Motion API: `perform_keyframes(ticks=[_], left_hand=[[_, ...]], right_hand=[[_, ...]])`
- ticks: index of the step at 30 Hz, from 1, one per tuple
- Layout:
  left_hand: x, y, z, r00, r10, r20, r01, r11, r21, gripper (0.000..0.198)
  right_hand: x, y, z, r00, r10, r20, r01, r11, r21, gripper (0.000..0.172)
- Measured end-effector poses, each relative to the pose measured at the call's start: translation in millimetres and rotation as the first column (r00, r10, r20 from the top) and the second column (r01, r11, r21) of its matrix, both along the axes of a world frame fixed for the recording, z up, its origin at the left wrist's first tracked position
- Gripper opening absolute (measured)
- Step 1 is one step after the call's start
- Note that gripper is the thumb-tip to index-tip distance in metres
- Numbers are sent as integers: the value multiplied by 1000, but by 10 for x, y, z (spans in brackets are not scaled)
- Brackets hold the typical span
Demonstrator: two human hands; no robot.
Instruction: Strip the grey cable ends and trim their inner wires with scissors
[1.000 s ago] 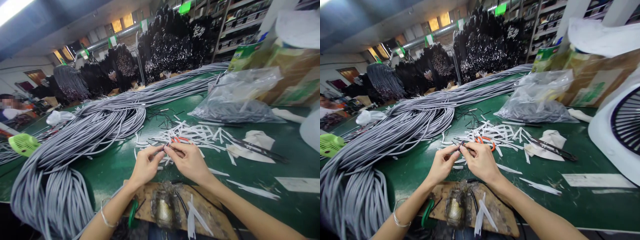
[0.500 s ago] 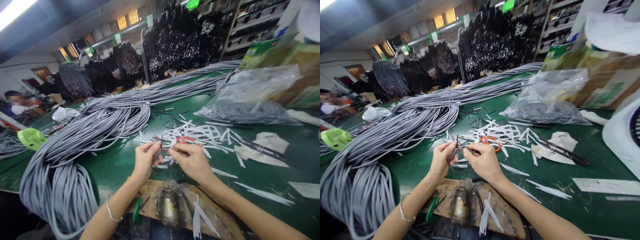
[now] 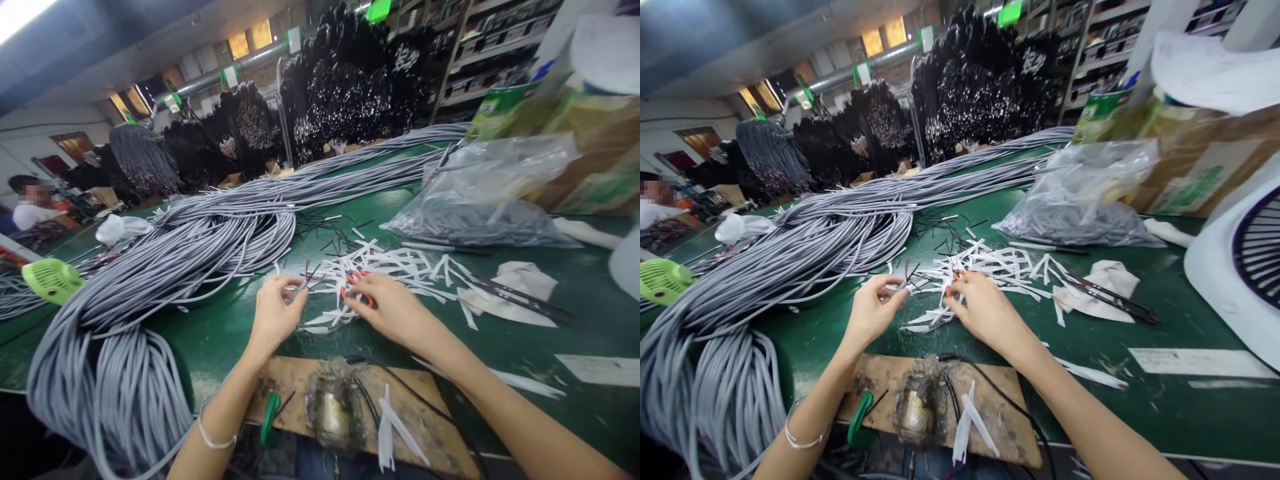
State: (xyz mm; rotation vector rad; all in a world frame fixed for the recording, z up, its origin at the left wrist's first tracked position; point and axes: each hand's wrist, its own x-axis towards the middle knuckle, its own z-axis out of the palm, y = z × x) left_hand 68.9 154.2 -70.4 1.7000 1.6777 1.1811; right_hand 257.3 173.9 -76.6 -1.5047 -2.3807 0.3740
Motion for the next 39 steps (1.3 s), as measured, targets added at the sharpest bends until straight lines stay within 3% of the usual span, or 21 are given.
perform_keyframes(ticks=[3, 7, 10, 13, 17, 19, 21, 24, 30, 35, 39], left_hand=[[6, -34, -4, 984, 44, -173, -29, 996, 89, 19], [26, -61, 13, 964, 79, -255, -10, 965, 262, 44], [23, -65, 22, 966, 57, -254, 12, 964, 265, 28], [18, -75, 34, 982, 37, -184, 2, 978, 210, 16], [14, -105, 61, 994, 21, -111, 4, 976, 219, 21], [11, -119, 68, 995, 8, -99, 16, 971, 237, 23], [10, -130, 68, 995, -1, -98, 26, 966, 257, 24], [16, -144, 63, 992, -28, -124, 62, 957, 284, 23], [47, -169, 57, 975, -97, -199, 153, 946, 285, 22], [57, -175, 55, 970, -131, -205, 183, 949, 255, 22], [50, -166, 52, 976, -85, -201, 139, 952, 272, 22]], right_hand=[[-18, 83, -9, 958, -251, 137, 247, 968, 44, 24], [-44, 168, -31, 950, -259, 175, 270, 962, -41, 20], [-25, 183, -29, 953, -269, 141, 277, 960, -40, 7], [-5, 174, -16, 957, -283, 69, 281, 959, 34, 12], [-33, 153, -9, 953, -174, -249, 216, 964, 155, 22], [-60, 130, -3, 892, -58, -448, 157, 969, 189, 12], [-84, 98, 12, 846, 14, -533, 121, 969, 217, 19], [-107, 48, 39, 835, 74, -545, 85, 962, 260, 30], [-139, 3, 18, 845, 160, -511, 5, 952, 305, 26], [-136, 9, -5, 851, 166, -498, -11, 954, 300, 25], [-102, 16, 26, 845, 134, -518, 27, 956, 292, 28]])
